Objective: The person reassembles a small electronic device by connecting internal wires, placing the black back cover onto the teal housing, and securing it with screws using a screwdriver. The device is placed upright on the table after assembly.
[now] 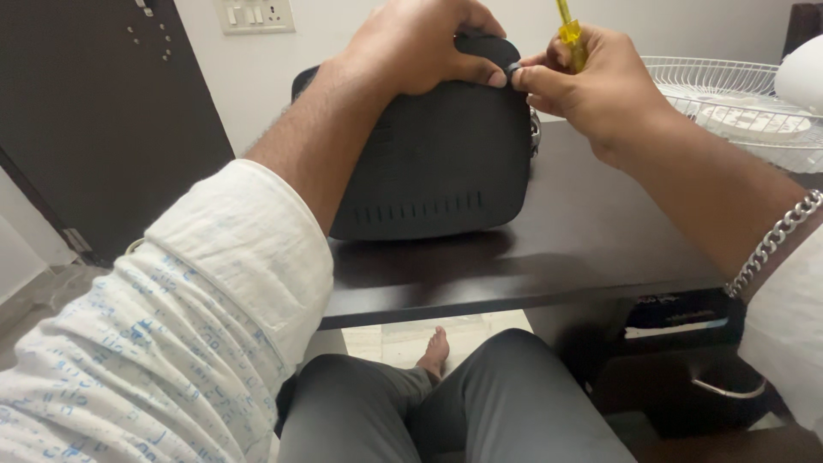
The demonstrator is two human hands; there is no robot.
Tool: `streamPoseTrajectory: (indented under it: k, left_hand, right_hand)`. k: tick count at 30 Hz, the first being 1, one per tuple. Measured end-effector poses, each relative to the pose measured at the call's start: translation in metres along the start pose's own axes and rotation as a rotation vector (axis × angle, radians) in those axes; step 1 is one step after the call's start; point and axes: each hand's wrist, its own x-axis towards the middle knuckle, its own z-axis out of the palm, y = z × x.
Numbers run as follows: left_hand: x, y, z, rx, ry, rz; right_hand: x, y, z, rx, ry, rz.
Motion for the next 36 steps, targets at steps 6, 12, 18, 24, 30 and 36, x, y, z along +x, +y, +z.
streamPoseTrajectory:
  k: [6,12,18,24,30,36]
  left_hand:
    - [-0.002,-0.002,0.001,0.005,0.038,0.022]
    - [-0.002,-0.005,0.007,0.017,0.094,0.028]
    - [-0.002,-0.006,0.011,0.004,0.118,0.042]
    - [-0.002,-0.006,0.012,0.028,0.134,0.040]
    - [-0.002,-0.005,0.009,0.013,0.083,-0.017]
    - [-0.002,-0.007,0.011,0.043,0.163,0.095]
  right_hand:
    - [0.008,0.011,0.000,0.001,0.003,-0.179]
    - [0.012,0.010,0.002,-0.048,0.028,-0.146]
    - [0.010,0.000,0.007,-0.168,0.099,-0.042]
    - [0.013,-0.005,0.010,-0.076,0.088,0.021]
    - [0.012,-0.003,0.014,0.039,0.137,0.105]
    - [0.003,-0.001,0.011,-0.022,0.107,-0.036]
